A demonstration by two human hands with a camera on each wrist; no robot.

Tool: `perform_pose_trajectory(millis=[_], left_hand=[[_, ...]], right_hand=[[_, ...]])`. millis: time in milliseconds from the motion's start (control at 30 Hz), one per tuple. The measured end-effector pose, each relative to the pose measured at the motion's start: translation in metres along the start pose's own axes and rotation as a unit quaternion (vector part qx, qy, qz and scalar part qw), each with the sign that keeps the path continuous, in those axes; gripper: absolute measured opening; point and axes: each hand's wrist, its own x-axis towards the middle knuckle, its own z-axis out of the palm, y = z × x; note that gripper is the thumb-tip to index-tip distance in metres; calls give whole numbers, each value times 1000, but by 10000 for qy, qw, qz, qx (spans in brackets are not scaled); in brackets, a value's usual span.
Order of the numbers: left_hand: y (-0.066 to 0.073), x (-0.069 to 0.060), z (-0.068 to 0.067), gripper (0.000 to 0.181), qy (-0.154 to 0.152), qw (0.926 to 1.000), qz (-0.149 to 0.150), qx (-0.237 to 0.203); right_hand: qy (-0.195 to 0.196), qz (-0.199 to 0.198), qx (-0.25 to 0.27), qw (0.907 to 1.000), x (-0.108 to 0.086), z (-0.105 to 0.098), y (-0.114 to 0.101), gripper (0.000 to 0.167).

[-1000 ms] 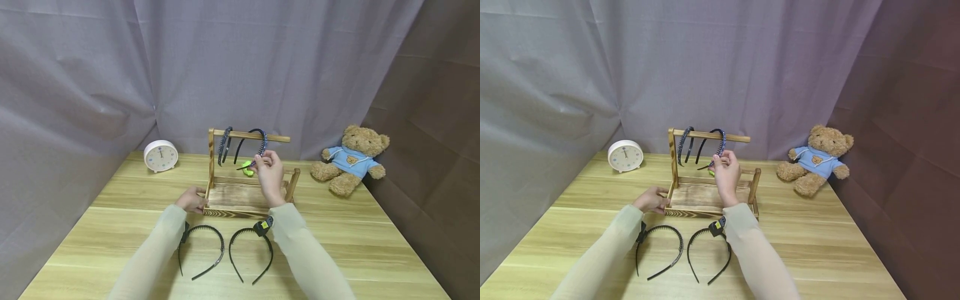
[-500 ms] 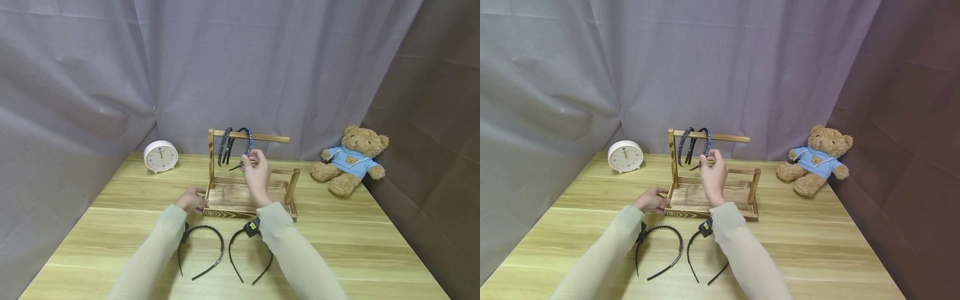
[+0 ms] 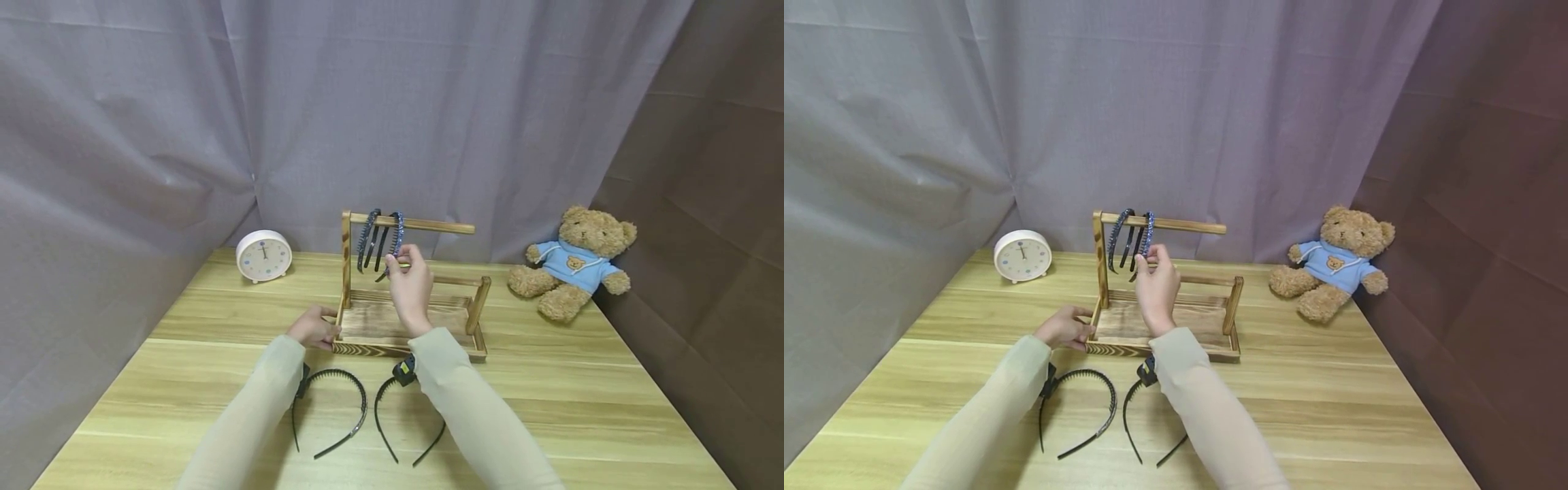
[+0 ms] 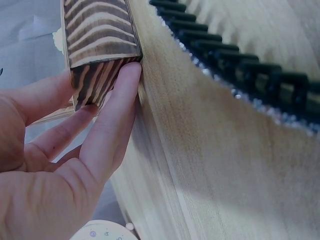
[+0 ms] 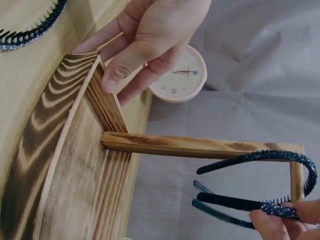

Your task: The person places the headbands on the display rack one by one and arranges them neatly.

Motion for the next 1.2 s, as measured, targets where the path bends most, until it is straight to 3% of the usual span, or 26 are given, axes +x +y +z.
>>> perform_pose_trajectory(millis=[433,667,1200], left_hand=[[1,-3,1,56,-16,9999,42,90],[0,-1,1,55,-29,10000,13,6],[1,-1,1,54,8,9999,-49,147]], right_hand=[[-323,8,-28,9995,-3,-6,4,32],[-651,197,32,9977,-10,-20,8,43],[-1098,595,66,9921,-30,-57,19,50]])
